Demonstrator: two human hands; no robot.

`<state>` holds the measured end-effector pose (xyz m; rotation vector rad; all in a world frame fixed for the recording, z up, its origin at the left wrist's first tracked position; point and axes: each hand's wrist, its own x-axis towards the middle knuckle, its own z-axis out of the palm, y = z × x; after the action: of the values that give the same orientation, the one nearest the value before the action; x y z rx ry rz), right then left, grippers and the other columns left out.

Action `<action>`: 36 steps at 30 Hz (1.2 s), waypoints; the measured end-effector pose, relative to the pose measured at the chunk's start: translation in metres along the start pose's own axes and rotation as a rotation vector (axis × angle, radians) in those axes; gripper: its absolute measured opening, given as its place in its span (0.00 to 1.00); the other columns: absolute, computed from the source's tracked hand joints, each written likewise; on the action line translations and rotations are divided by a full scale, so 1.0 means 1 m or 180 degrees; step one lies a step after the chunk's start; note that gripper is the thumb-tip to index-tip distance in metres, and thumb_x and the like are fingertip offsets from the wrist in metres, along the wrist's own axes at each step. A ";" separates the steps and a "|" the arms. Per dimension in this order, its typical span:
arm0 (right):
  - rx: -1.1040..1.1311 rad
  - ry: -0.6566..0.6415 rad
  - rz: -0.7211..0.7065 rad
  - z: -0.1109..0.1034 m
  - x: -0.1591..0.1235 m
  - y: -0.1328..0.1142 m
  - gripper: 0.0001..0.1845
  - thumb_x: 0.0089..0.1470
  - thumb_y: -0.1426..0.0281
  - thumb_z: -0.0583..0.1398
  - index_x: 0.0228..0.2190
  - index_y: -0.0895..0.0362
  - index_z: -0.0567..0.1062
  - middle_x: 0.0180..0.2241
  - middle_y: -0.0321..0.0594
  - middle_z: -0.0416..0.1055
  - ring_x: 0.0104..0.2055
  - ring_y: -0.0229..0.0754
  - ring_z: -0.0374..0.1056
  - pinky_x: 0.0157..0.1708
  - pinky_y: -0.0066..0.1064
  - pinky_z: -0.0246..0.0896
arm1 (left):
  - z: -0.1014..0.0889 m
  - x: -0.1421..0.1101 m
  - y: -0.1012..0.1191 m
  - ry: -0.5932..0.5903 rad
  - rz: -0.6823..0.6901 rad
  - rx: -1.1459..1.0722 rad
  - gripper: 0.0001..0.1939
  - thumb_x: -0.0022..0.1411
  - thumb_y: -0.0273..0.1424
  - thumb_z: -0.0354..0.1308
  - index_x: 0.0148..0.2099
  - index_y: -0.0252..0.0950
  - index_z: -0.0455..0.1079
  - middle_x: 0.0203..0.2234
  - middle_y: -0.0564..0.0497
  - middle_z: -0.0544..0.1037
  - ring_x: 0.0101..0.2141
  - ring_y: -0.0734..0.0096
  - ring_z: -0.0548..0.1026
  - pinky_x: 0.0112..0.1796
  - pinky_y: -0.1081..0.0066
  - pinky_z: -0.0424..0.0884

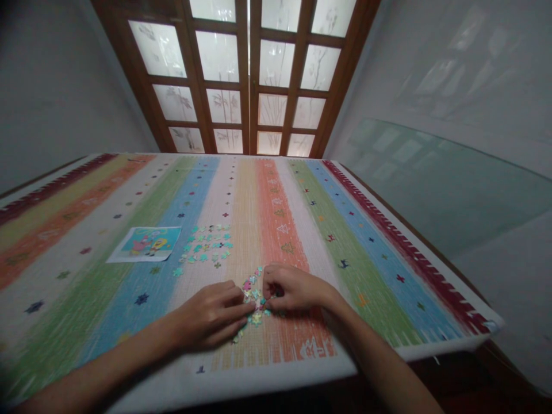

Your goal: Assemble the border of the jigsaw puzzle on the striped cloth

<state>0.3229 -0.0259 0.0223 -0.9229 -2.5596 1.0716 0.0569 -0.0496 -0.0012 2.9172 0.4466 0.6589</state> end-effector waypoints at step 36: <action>-0.0427 0.1009 0.0220 -0.003 0.004 0.005 0.07 0.62 0.77 0.61 0.39 0.55 0.78 0.40 0.43 0.76 0.45 0.45 0.70 0.47 0.38 0.64 | 0.007 0.003 0.004 -0.0032 0.0034 -0.0113 0.14 0.75 0.34 0.52 0.58 0.36 0.69 0.53 0.43 0.78 0.56 0.54 0.71 0.54 0.55 0.70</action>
<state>0.3232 -0.0194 0.0204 -1.1215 -2.3716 0.7084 0.0631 -0.0529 -0.0054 2.8902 0.4141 0.6465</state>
